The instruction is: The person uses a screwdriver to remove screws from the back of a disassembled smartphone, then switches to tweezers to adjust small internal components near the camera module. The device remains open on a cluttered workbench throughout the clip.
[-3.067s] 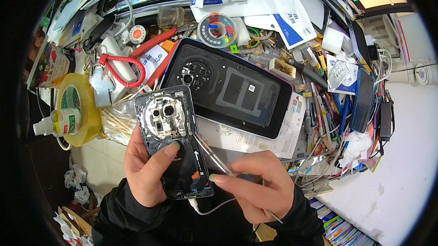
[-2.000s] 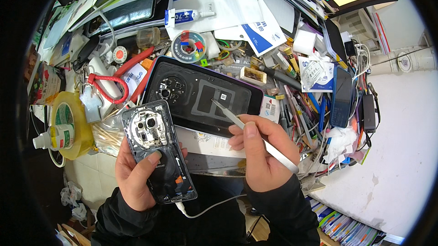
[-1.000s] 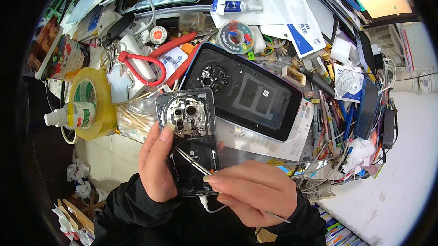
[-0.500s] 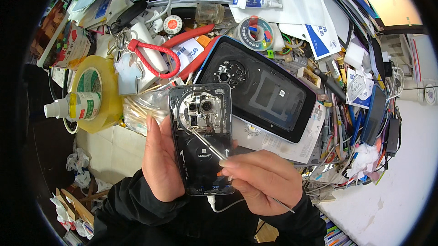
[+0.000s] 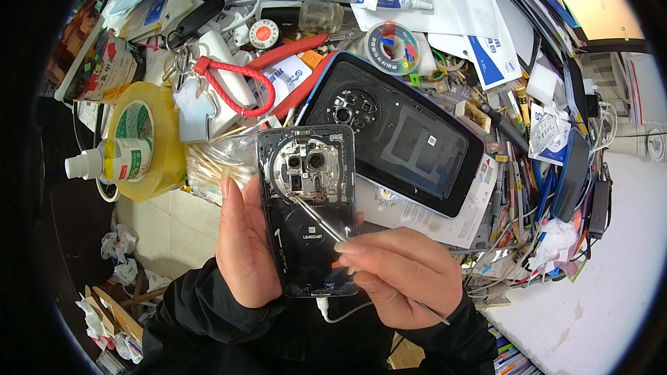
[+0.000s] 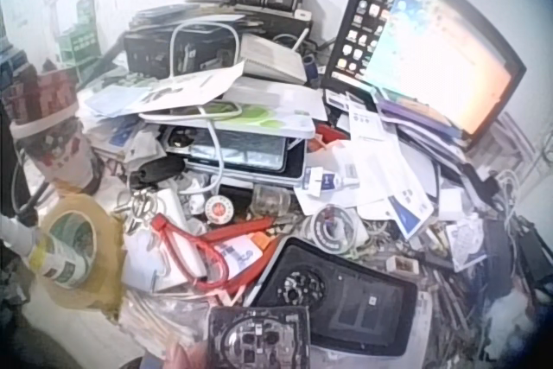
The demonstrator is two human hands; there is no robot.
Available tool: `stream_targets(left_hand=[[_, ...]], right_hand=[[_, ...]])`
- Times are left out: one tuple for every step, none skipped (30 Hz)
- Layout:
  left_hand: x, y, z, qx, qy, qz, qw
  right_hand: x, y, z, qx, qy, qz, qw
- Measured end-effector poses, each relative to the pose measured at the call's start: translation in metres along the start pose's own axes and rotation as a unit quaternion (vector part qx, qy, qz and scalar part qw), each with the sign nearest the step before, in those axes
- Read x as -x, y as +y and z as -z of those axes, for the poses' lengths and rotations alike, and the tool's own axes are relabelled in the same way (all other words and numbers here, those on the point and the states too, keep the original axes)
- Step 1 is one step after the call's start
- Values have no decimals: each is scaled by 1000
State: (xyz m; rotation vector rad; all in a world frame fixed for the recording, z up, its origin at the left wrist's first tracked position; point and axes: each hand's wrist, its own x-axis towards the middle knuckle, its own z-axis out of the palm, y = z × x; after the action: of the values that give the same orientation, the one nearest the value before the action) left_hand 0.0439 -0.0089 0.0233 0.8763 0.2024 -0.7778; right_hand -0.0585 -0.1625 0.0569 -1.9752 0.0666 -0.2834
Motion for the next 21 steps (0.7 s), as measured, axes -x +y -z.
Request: stream_targets(left_hand=[[0,0,0,0,3,0,1000],[0,0,0,-1,2,-2,1000],[-1,0,0,-1,1,-4,1000],[-1,0,-1,-1,0,-6,1000],[0,1,-2,4,3,-1,1000],[1,2,-3,9,6,5,1000],[2,2,-4,15,8,10,1000],[3,3,-5,28,13,15,999],[4,4,-6,42,14,22,999],[5,3,-8,91,-7,23,996],[3,4,-7,53,-11,5,999],[1,5,-6,27,-24,9,999],[2,3,-7,32,-8,5,999],[2,2,-8,36,8,0,999],[1,2,-6,46,10,13,999],[1,2,-6,41,-6,7,999],[2,2,-5,45,-16,7,999],[2,2,-4,56,-32,8,998],[3,2,-4,65,-35,8,997],[3,1,-4,56,-23,12,998],[4,0,-4,59,-23,11,998]], right_hand=[[0,0,0,0,0,6,1000],[0,0,0,0,1,8,1000],[0,0,1,0,2,9,1000],[-1,0,1,2,-4,14,1000],[-1,0,3,4,-10,20,1000],[-1,-1,3,4,-4,27,1000],[-1,-2,4,5,-2,29,1000],[-1,-3,5,7,13,33,999],[-2,-5,7,13,29,36,999],[-2,-7,10,55,47,25,997],[-3,-8,13,98,65,14,993],[-4,-10,19,130,104,17,986],[-4,-9,15,171,179,-31,968],[-6,-9,22,166,198,-80,963],[-7,-7,25,159,212,-94,960],[-8,-5,29,153,227,-114,955],[-9,-3,31,155,225,-98,957],[-10,0,34,159,225,-90,957],[-11,1,36,163,224,-82,957],[-11,2,38,170,219,-77,958],[-12,3,40,177,213,-73,958]])
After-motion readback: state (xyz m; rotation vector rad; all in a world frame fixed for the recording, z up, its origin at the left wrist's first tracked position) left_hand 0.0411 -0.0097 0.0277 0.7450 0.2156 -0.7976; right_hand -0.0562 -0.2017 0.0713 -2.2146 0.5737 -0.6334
